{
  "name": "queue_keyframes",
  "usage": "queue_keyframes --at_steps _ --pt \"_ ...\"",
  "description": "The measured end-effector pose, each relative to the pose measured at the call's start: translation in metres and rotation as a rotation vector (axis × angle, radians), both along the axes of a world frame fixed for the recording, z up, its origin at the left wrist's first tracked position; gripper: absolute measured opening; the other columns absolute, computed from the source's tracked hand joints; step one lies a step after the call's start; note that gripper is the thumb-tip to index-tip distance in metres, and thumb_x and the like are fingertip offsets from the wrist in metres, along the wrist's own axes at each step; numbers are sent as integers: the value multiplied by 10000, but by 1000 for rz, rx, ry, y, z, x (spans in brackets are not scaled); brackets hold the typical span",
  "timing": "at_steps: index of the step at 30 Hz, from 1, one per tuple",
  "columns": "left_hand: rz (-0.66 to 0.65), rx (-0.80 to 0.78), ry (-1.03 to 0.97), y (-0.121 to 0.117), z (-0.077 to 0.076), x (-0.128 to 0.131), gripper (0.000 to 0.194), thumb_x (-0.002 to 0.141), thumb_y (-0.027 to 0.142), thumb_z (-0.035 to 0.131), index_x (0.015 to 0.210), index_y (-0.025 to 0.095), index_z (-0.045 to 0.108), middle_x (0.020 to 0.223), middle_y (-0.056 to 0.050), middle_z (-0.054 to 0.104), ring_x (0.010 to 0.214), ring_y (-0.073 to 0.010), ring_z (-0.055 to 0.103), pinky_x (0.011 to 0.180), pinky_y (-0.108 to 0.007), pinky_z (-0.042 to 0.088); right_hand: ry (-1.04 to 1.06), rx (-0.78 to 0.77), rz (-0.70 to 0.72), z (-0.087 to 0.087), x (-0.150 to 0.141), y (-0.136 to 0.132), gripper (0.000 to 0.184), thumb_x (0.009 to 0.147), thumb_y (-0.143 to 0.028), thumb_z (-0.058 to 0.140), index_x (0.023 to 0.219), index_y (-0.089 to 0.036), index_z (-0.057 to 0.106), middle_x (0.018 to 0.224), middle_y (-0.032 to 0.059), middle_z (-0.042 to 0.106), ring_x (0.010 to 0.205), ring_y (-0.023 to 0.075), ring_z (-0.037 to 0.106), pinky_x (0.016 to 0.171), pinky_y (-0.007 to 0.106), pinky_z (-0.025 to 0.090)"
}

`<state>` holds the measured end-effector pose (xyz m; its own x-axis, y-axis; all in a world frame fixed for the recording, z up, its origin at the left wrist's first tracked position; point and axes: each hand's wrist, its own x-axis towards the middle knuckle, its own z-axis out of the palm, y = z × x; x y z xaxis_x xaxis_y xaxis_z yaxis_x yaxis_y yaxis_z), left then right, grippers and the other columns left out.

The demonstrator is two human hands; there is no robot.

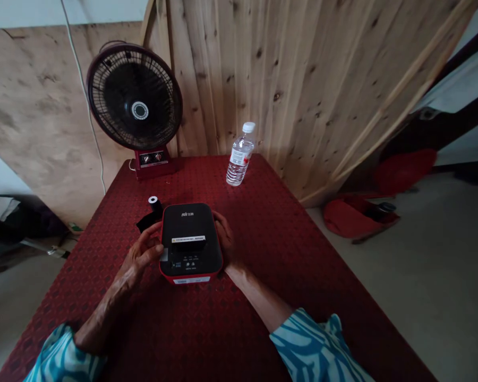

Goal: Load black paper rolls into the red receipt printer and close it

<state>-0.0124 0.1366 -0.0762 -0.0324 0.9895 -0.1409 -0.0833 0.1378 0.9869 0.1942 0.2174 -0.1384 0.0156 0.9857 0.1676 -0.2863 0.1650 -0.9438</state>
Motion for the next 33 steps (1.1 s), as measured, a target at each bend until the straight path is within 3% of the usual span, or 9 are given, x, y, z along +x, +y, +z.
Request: queue_keyframes --at_steps 7,13,18,26,28,31,33 --pt "-12 -21 14 0 3 1 717 730 365 742 1396 264 494 761 -4 649 740 -207 625 690 -313 468 28 19 -4 2 -1 1 337 859 -479 555 1098 -275 675 1156 24 713 1122 223 627 1018 420 461" --pt "-17 -50 -77 0 -1 4 691 729 347 750 1376 275 518 942 -41 703 838 -235 661 752 -328 492 15 8 -9 1 -1 0 325 873 -463 544 1115 -289 673 1175 13 706 1127 219 621 1000 408 468" --pt "-14 -20 22 0 -6 -2 674 768 374 709 1403 282 502 752 -3 633 667 -182 603 654 -310 469 -23 51 -20 2 -1 1 329 879 -440 533 1141 -291 667 1191 7 701 1133 212 610 1010 397 456" --pt "43 27 114 -1 2 1 674 731 401 729 1362 254 541 749 4 605 664 -161 580 618 -278 452 -5 51 -4 6 -2 2 310 884 -394 515 1133 -290 668 1170 1 708 1114 200 620 998 380 463" --pt "78 65 203 -2 10 1 646 726 431 737 1322 239 575 723 7 604 650 -159 578 601 -269 455 -11 60 -8 6 -2 2 309 885 -385 517 1136 -289 668 1185 5 699 1140 199 606 1026 387 442" --pt "134 186 524 0 32 2 461 742 481 724 1131 235 688 754 -13 661 685 -182 615 622 -284 482 -10 71 2 5 -1 2 315 885 -390 520 1150 -297 663 1190 4 693 1151 194 598 1040 388 431" --pt "49 319 779 8 48 7 332 797 496 662 994 237 732 835 -40 706 757 -212 649 671 -311 503 3 78 4 5 -2 2 316 882 -401 525 1148 -299 664 1181 4 693 1148 189 599 1035 381 435"
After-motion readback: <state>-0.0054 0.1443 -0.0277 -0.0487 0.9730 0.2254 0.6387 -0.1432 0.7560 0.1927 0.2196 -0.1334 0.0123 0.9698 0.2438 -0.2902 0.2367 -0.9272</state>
